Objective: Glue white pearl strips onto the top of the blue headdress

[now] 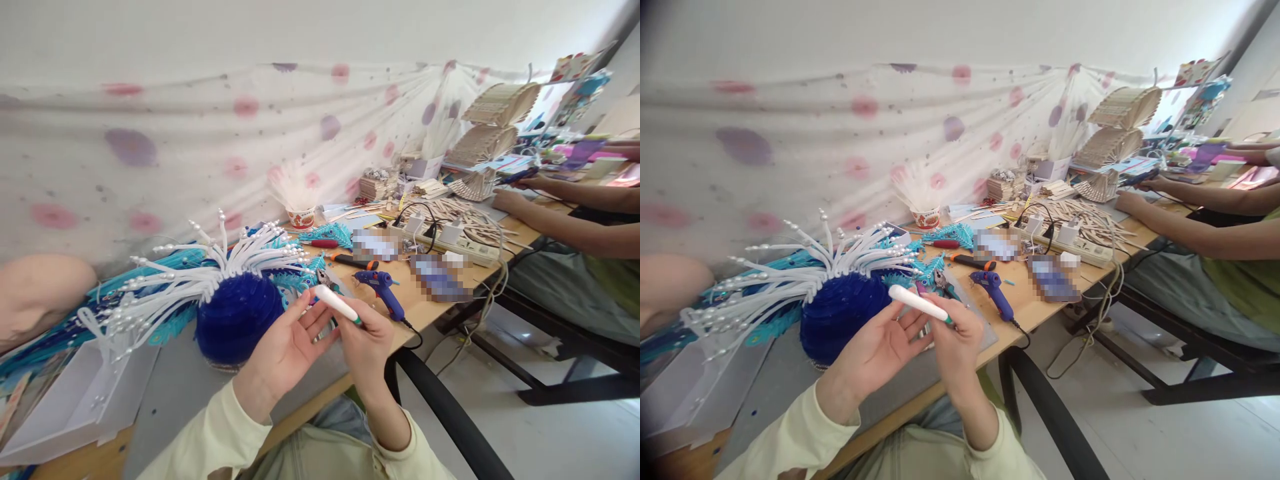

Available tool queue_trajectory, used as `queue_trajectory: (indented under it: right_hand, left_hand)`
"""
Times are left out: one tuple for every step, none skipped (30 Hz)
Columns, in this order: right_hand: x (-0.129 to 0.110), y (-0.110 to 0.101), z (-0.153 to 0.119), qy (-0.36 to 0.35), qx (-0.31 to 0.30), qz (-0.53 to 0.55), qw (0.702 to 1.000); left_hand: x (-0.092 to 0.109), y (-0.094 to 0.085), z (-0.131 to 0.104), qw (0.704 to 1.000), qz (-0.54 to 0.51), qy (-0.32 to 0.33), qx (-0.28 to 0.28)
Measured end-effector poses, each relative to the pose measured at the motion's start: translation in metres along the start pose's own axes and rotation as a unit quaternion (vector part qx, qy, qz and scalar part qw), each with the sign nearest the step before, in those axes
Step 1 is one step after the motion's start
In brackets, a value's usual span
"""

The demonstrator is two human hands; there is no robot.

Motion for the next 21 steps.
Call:
queue_trajectory:
  right_hand:
    - [0.001, 0.001, 0.0, -0.003, -0.001, 0.002, 1.0]
    - [0.002, 0.002, 0.0, -0.004, -0.003, 0.003, 1.0]
    - [0.003, 0.003, 0.002, -0.005, -0.007, 0.003, 1.0]
    - [0.004, 0.003, 0.004, -0.007, -0.014, 0.003, 1.0]
    - [0.005, 0.004, 0.006, -0.009, -0.027, 0.003, 1.0]
    - [0.005, 0.005, 0.008, -0.013, -0.042, 0.004, 0.999]
    - [0.005, 0.006, 0.01, -0.017, -0.06, 0.004, 0.998]
    - [0.005, 0.007, 0.011, -0.022, -0.076, 0.004, 0.997]
    - [0.005, 0.008, 0.011, -0.027, -0.091, 0.003, 0.995]
    - [0.004, 0.009, 0.011, -0.033, -0.104, 0.002, 0.994]
    - [0.004, 0.01, 0.011, -0.039, -0.115, -0.001, 0.993]
    - [0.003, 0.012, 0.01, -0.044, -0.127, -0.006, 0.991]
    - [0.003, 0.014, 0.009, -0.048, -0.138, -0.012, 0.989]
    - [0.002, 0.016, 0.008, -0.052, -0.149, -0.02, 0.987]
    - [0.001, 0.018, 0.007, -0.054, -0.161, -0.029, 0.985]
    - [0.0, 0.02, 0.006, -0.056, -0.173, -0.039, 0.983]
    - [0.0, 0.021, 0.005, -0.057, -0.185, -0.047, 0.98]
    - [-0.001, 0.022, 0.004, -0.057, -0.196, -0.054, 0.977]
    - [-0.002, 0.022, 0.004, -0.057, -0.205, -0.058, 0.975]
    - [-0.002, 0.021, 0.005, -0.055, -0.212, -0.059, 0.974]
    - [-0.002, 0.02, 0.006, -0.052, -0.213, -0.059, 0.974]
  left_hand:
    - [-0.002, 0.002, 0.001, 1.0, -0.008, -0.005, -0.011]
    - [-0.004, 0.003, 0.001, 1.0, -0.013, -0.008, -0.022]
    - [-0.005, 0.004, 0.002, 0.999, -0.015, -0.013, -0.03]
    - [-0.007, 0.004, 0.003, 0.999, -0.013, -0.017, -0.037]
    - [-0.007, 0.004, 0.003, 0.999, -0.006, -0.021, -0.041]
    - [-0.007, 0.003, 0.004, 0.999, 0.006, -0.022, -0.044]
    - [-0.007, 0.003, 0.004, 0.999, 0.018, -0.021, -0.047]
    - [-0.006, 0.002, 0.005, 0.998, 0.029, -0.017, -0.049]
    - [-0.005, 0.002, 0.005, 0.998, 0.036, -0.015, -0.048]
    - [-0.004, 0.001, 0.005, 0.998, 0.038, -0.013, -0.043]
    - [-0.003, 0.001, 0.005, 0.999, 0.038, -0.014, -0.034]
    - [-0.003, 0.001, 0.004, 0.999, 0.037, -0.014, -0.024]
    - [-0.003, 0.001, 0.004, 0.999, 0.04, -0.011, -0.017]
    - [-0.002, 0.002, 0.004, 0.999, 0.047, -0.006, -0.015]
    - [-0.002, 0.003, 0.004, 0.998, 0.058, 0.001, -0.018]
    - [-0.001, 0.004, 0.004, 0.997, 0.072, 0.01, -0.024]
    - [-0.001, 0.004, 0.004, 0.996, 0.086, 0.018, -0.034]
    - [0.0, 0.004, 0.005, 0.994, 0.099, 0.026, -0.046]
    - [0.001, 0.003, 0.005, 0.992, 0.109, 0.032, -0.057]
    - [0.002, 0.002, 0.005, 0.99, 0.116, 0.036, -0.067]
    - [0.004, 0.0, 0.004, 0.989, 0.119, 0.039, -0.076]
Point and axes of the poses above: each hand's wrist, its own z-axis towards the middle knuckle, its own y-axis out of the palm, x = y × z, the point moved 7 cm from there along z, towards the middle knuckle, and after that the axes turned 5 degrees about -x, right-handed, at the moved point
